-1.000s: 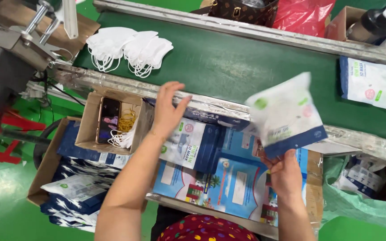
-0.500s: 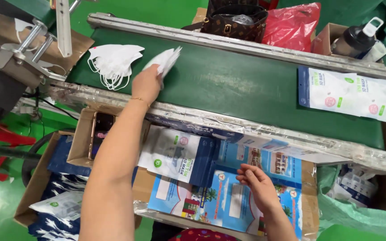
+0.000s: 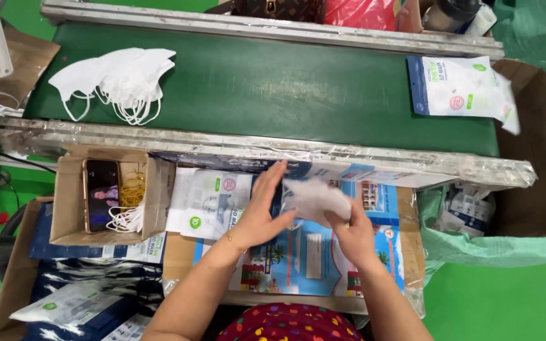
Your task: The person is seen packing face masks into their plastic packaging.
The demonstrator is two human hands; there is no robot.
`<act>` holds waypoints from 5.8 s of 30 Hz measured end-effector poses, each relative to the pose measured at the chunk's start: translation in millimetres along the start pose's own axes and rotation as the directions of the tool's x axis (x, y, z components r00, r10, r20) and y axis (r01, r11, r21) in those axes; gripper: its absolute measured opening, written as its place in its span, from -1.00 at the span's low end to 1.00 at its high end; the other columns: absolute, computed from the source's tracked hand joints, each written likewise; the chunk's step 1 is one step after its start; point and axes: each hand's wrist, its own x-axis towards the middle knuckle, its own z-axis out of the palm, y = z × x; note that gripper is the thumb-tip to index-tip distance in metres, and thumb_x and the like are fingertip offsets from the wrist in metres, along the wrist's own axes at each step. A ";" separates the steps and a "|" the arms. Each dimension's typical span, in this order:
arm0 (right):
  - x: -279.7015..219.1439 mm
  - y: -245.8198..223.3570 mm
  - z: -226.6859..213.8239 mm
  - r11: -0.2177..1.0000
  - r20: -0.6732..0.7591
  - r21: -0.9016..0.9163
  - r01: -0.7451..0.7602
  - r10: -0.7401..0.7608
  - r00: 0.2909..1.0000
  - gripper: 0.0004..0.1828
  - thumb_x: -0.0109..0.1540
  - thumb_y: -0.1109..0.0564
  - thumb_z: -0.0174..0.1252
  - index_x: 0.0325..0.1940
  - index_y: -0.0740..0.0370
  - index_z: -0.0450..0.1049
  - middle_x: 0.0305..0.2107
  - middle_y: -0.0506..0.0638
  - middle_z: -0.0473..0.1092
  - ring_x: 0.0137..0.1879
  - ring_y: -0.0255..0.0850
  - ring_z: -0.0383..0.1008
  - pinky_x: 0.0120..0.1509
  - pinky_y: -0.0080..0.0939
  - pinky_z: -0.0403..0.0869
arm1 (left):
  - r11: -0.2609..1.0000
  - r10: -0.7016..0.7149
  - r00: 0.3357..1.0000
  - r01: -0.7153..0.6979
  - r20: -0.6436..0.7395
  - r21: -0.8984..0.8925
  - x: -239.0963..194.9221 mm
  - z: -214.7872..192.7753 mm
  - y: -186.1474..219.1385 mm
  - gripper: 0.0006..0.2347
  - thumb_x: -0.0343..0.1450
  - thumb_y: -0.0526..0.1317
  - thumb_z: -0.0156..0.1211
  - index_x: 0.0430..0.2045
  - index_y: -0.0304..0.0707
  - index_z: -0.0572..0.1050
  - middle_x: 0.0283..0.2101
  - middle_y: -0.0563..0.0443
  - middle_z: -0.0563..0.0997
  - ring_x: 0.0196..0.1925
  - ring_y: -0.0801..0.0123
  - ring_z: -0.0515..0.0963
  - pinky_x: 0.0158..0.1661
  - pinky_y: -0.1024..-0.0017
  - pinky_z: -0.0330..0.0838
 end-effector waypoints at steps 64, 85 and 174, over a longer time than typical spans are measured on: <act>-11.4 -56.3 50.3 0.976 0.202 0.066 -0.207 0.190 0.961 -0.66 0.13 0.15 0.34 -0.03 0.21 0.53 -0.23 -0.04 0.57 -0.15 -0.33 0.56 -0.05 -0.24 0.51 | 0.921 -0.350 0.926 0.368 -0.145 0.126 -40.9 20.2 26.0 -0.85 0.40 -0.25 0.30 -0.52 -0.27 0.46 -0.45 -0.08 0.53 -0.46 0.09 0.56 -0.44 0.24 0.43; -24.4 -67.2 41.2 0.712 0.605 -0.619 0.332 0.162 0.780 -0.79 0.10 0.23 0.34 -0.17 0.11 0.65 -0.17 0.03 0.55 -0.09 -0.06 0.58 -0.02 -0.17 0.49 | 0.994 -0.071 0.996 0.065 0.062 0.091 -17.8 -22.3 38.2 -0.92 0.36 -0.17 0.36 -0.42 -0.11 0.69 -0.20 0.13 0.65 0.04 0.19 0.52 0.12 0.18 0.22; -9.3 -43.4 13.9 0.989 0.031 -0.129 -0.071 0.076 0.997 -0.51 0.31 0.17 0.21 0.32 0.31 0.36 0.10 0.21 0.50 0.17 -0.13 0.52 0.28 -0.11 0.46 | 0.978 -0.178 0.981 0.185 0.073 -0.098 -22.6 7.6 -4.7 -0.20 0.38 -0.15 0.34 0.47 -0.41 -0.03 0.46 -0.29 0.15 0.54 -0.05 0.12 0.47 0.05 -0.02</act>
